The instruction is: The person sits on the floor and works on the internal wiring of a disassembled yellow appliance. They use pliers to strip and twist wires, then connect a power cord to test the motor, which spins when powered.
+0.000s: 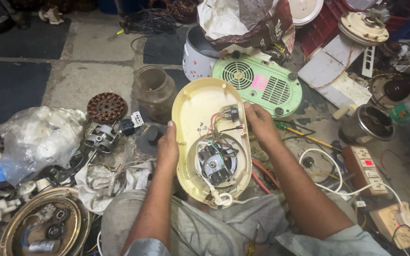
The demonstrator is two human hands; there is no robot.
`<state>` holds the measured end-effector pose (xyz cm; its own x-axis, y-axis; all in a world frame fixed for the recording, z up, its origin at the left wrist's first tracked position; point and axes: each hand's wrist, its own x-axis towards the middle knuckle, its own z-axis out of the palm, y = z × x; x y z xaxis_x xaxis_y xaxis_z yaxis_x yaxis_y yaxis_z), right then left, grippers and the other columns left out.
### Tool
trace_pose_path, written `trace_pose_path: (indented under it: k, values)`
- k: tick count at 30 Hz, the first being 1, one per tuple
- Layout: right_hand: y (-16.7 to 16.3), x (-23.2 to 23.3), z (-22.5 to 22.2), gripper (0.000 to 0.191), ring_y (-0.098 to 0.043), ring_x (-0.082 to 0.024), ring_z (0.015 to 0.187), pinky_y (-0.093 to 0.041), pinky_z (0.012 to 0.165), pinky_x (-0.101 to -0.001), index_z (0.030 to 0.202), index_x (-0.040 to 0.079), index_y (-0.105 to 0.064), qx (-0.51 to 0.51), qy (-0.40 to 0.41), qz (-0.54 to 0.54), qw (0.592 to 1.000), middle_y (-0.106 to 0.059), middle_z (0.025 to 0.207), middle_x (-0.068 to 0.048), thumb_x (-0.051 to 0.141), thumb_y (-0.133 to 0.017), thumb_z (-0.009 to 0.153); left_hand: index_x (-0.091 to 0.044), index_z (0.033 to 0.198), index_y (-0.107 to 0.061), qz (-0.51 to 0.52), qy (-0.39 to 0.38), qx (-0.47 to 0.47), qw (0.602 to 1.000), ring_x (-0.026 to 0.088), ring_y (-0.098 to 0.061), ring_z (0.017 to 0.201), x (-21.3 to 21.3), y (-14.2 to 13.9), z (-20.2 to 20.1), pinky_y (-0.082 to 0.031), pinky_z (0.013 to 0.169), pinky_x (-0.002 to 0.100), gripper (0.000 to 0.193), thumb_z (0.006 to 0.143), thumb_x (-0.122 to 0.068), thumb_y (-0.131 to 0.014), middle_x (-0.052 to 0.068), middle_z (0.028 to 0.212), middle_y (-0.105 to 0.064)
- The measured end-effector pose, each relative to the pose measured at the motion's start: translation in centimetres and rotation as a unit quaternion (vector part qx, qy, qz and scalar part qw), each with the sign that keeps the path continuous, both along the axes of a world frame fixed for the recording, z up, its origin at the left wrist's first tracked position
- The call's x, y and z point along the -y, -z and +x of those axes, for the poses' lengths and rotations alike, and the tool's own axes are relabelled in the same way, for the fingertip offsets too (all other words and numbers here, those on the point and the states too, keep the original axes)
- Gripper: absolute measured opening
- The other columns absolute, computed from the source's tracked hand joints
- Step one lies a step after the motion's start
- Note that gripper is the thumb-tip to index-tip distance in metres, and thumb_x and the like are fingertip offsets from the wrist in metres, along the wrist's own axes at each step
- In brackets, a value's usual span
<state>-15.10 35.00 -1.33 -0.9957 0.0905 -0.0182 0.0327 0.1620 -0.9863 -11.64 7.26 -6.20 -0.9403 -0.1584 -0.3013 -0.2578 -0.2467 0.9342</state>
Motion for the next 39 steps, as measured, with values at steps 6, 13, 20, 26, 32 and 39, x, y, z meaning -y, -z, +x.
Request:
trace_pose_path:
  k: [6,13,20,26,32,39]
  values:
    - [-1.0,-0.8,0.2,0.042,-0.063,-0.014,0.103,-0.053,0.091,-0.0311,0.130,0.005,-0.063,-0.032,-0.072,0.033,0.996,-0.070,0.116,-0.005,0.033,-0.061,0.100,0.008,0.120,-0.069,-0.006,-0.006,0.002,1.000,0.027,-0.071,0.102,0.0,0.2,0.0,-0.052,0.090,0.037,0.076,0.098,-0.060,-0.045,0.019,0.113,-0.076]
    - [-1.7,-1.3,0.4,0.044,-0.061,-0.017,0.118,-0.049,0.103,-0.0328,0.140,0.007,-0.059,-0.025,-0.093,0.057,0.994,-0.068,0.130,-0.007,0.024,-0.063,0.100,0.006,0.125,-0.067,-0.003,-0.008,0.010,1.000,0.026,-0.070,0.106,-0.1,0.1,0.2,-0.051,0.093,0.036,0.075,0.098,-0.060,-0.044,0.018,0.119,-0.074]
    - [-1.9,-0.8,1.1,0.046,-0.062,-0.017,0.116,-0.050,0.100,-0.0332,0.137,0.006,-0.060,-0.017,-0.089,-0.017,0.996,-0.068,0.128,-0.006,0.030,-0.063,0.099,0.008,0.119,-0.070,-0.008,-0.007,-0.007,1.000,0.027,-0.071,0.099,-0.1,0.1,0.1,-0.053,0.088,0.036,0.076,0.098,-0.060,-0.044,0.020,0.112,-0.076]
    - [-1.4,-0.5,0.8,0.042,-0.063,-0.017,0.111,-0.050,0.098,-0.0340,0.129,0.004,-0.062,-0.010,-0.061,0.016,0.998,-0.069,0.121,-0.008,0.035,-0.059,0.102,0.007,0.117,-0.071,-0.033,-0.003,-0.011,0.999,0.026,-0.072,0.097,0.1,0.5,-0.1,-0.053,0.087,0.036,0.076,0.098,-0.062,-0.044,0.019,0.109,-0.077]
    - [-2.1,0.8,0.6,0.049,-0.070,-0.024,0.103,-0.055,0.091,-0.0384,0.125,0.001,-0.068,0.053,0.066,0.255,0.963,-0.073,0.113,-0.016,0.044,-0.049,0.110,0.007,0.118,-0.071,-0.038,-0.001,-0.004,0.999,0.026,-0.072,0.100,-0.1,0.2,-0.1,-0.052,0.089,0.037,0.076,0.098,-0.061,-0.044,0.019,0.111,-0.077]
    - [-2.3,1.0,1.6,0.046,-0.060,-0.018,0.120,-0.046,0.104,-0.0325,0.137,0.004,-0.059,-0.119,-0.031,0.109,0.986,-0.066,0.130,-0.011,0.035,-0.051,0.105,0.004,0.124,-0.067,-0.042,0.006,-0.006,0.999,0.026,-0.071,0.105,0.1,-0.1,-0.2,-0.051,0.091,0.036,0.074,0.098,-0.061,-0.043,0.017,0.115,-0.074]
